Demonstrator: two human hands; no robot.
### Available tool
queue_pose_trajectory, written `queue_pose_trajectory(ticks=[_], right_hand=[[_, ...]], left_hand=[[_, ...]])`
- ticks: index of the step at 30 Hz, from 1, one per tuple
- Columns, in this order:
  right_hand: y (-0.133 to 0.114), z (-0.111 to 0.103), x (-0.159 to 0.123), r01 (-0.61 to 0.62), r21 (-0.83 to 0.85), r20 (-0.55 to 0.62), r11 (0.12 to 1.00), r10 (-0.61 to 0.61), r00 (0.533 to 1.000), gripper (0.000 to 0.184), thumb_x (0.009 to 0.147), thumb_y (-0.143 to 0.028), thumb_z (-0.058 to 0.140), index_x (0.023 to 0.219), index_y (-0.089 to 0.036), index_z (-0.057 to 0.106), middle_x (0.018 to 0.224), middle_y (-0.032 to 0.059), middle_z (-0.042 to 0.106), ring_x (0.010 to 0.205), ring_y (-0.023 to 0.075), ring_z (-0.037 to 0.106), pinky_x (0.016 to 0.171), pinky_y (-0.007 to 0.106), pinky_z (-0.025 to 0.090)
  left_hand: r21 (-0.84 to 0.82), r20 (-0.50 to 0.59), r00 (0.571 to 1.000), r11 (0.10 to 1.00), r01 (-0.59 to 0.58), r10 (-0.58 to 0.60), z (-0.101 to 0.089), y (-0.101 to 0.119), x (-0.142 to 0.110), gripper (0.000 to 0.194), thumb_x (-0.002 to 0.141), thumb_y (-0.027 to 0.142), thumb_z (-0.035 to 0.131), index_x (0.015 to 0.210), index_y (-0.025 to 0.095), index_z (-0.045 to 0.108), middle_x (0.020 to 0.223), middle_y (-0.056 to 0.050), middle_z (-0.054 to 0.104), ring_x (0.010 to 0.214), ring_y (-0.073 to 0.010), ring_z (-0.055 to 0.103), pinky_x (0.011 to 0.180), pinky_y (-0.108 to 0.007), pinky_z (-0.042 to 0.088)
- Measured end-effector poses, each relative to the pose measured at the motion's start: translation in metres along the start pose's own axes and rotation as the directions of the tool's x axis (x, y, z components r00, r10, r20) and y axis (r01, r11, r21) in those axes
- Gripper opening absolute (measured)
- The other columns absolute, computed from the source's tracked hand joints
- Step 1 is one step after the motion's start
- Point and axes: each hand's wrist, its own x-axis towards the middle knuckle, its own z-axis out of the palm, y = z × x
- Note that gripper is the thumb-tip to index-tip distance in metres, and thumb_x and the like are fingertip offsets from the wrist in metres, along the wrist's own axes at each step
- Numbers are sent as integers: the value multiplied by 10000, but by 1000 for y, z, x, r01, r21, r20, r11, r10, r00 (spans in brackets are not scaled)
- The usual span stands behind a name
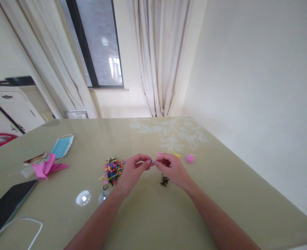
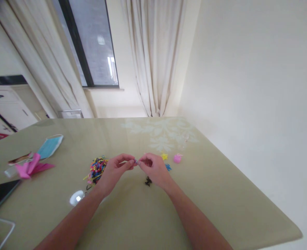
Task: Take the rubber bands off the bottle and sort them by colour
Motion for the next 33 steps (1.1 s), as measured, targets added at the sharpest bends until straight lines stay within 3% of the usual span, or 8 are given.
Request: queue_pose_trajectory(ticks=[6,11,14,17,22,25,28,33], right_hand=[[-2,-2,1,-39,94,14,995,38,999,219,848,-387,720,818,-172,754,632,-14,586,568,117,452,554,263,343],[-13,-34,1,-130,503,34,855,131,991,261,771,-440,812,758,-189,743,618,-23,551,551,102,385,541,268,312],[-21,-56,-1,-100,617,6,781,122,993,280,728,-431,847,682,-196,702,575,-39,482,534,96,304,513,275,245],[-27,-67,-3,-81,619,-15,781,114,993,310,700,-449,858,654,-204,674,552,-48,431,534,101,289,514,281,232],[-30,-69,-5,-81,563,-34,822,121,992,334,689,-489,834,655,-206,660,564,-37,459,545,110,301,525,284,251],[-25,-77,-4,-105,436,-28,894,130,991,303,729,-477,806,719,-192,702,618,-15,549,569,115,391,546,275,303],[-12,-88,-2,-160,72,39,984,158,987,257,772,-427,756,741,-171,745,637,3,614,590,132,484,565,272,351],[13,-98,1,-219,-479,25,850,263,965,183,751,-259,678,600,-167,725,557,12,628,555,150,536,548,276,354]], left_hand=[[13,8,1000,1000,-16,16,1,-3,2,377,776,503,801,946,173,737,949,-82,804,901,-233,769,868,-357,601],[286,23,996,954,-86,83,-19,-9,11,340,892,474,661,1042,179,738,981,-98,802,922,-242,750,880,-371,577],[756,-28,981,646,-104,190,-37,-15,16,250,944,339,569,988,180,756,1029,-119,776,962,-264,713,938,-407,526],[952,-21,986,306,-31,164,-49,-20,18,256,951,283,556,1039,171,768,1094,-146,747,1073,-304,675,991,-426,476],[979,3,997,204,-18,72,-53,-23,19,249,974,245,522,1018,193,761,1056,-112,745,1032,-280,670,945,-384,460],[982,26,998,185,-37,62,-52,-21,19,250,976,208,502,991,197,751,1028,-105,749,1009,-274,675,921,-376,451],[991,34,998,130,-42,60,-50,-18,16,256,980,204,483,993,188,738,1039,-111,744,1020,-293,677,911,-394,449],[996,30,992,84,-41,121,-46,-16,13,252,980,211,466,982,187,717,1036,-120,742,1029,-313,677,903,-422,458]])
